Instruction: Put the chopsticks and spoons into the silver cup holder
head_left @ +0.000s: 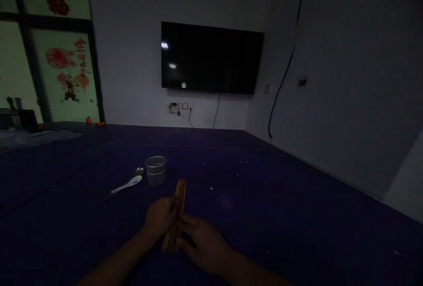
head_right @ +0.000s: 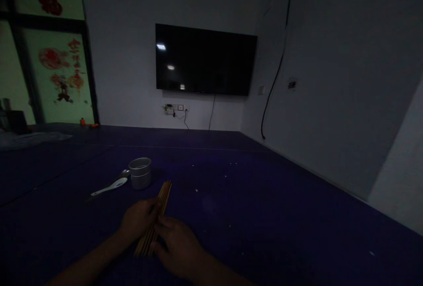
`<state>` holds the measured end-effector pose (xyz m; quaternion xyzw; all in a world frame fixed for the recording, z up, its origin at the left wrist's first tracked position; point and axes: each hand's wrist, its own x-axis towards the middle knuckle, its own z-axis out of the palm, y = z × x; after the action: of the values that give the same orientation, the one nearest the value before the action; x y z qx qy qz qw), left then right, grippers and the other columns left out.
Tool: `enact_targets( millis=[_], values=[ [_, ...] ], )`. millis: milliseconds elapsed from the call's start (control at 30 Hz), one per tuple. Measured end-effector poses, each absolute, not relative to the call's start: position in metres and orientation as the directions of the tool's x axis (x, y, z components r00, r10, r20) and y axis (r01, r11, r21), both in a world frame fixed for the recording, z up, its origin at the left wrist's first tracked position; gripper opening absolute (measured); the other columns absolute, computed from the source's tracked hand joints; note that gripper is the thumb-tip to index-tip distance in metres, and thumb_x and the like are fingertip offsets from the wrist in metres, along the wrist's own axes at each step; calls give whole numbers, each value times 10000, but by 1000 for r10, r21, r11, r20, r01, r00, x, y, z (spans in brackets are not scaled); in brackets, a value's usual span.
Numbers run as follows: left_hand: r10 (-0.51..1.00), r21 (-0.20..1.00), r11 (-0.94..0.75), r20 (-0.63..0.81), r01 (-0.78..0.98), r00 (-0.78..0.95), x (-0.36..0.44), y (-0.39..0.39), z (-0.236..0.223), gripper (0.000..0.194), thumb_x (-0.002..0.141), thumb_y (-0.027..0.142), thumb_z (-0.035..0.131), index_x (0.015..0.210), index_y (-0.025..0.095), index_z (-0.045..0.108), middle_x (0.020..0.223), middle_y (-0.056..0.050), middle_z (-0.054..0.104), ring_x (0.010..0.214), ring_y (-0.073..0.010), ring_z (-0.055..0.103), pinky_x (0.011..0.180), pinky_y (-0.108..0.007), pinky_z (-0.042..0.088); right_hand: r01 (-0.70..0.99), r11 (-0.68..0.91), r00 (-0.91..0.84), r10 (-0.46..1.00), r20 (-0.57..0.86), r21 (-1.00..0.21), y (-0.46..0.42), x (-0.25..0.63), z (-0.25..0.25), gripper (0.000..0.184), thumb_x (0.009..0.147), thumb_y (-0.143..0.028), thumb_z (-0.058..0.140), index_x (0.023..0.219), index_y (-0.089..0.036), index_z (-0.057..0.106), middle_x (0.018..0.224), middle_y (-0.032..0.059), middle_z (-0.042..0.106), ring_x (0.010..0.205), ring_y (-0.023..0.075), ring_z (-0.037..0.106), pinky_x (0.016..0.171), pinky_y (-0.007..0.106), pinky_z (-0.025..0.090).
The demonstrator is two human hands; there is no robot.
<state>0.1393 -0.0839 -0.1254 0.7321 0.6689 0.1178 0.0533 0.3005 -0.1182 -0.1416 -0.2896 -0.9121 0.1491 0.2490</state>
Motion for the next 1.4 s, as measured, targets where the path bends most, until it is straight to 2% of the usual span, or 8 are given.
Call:
enact_targets(
  millis=[200,367,500,667,867,1400],
  values=[
    [990,265,-117,101,957,94,139,-84,-125,344,902,354,304,993,219,606,939,-59,693,835,-176,649,644,-244,428,467,781,-707,611,355,-413,-120,300,-140,344,843,-241,500,1179,-182,541,1207,75,559,1104,194,513,953,292,396],
    [989,258,-125,107,958,100,139,-86,-125,347,897,376,308,1000,218,599,935,-61,695,807,-169,651,607,-236,413,455,789,-701,603,381,-413,-120,301,-140,363,841,-238,499,1198,-185,524,1244,74,533,1132,193,495,980,289,373],
    [989,238,-123,106,964,100,139,-88,-125,342,894,386,311,991,227,598,930,-53,696,799,-168,651,581,-231,401,488,773,-684,628,372,-405,-119,301,-142,348,842,-242,486,1183,-192,532,1188,74,562,1122,193,502,970,295,384],
    [991,235,-119,95,965,99,138,-87,-127,342,890,398,315,980,228,598,938,-51,693,807,-165,648,582,-225,399,507,769,-685,634,359,-390,-119,301,-142,330,844,-254,475,1157,-181,551,1165,85,576,1118,199,506,963,307,394],
    [988,233,-134,108,963,111,138,-87,-128,335,888,393,319,966,229,601,916,-55,690,800,-172,644,613,-236,411,522,770,-677,636,370,-368,-118,301,-144,388,849,-263,474,1221,-159,515,1299,111,496,1199,226,442,1013,348,347],
    [985,217,-151,112,964,130,140,-89,-126,334,889,385,311,972,235,597,910,-53,688,794,-177,642,630,-245,425,509,785,-705,615,354,-352,-118,302,-141,402,844,-263,486,1236,-172,499,1267,101,519,1166,216,468,993,342,363]
  ],
)
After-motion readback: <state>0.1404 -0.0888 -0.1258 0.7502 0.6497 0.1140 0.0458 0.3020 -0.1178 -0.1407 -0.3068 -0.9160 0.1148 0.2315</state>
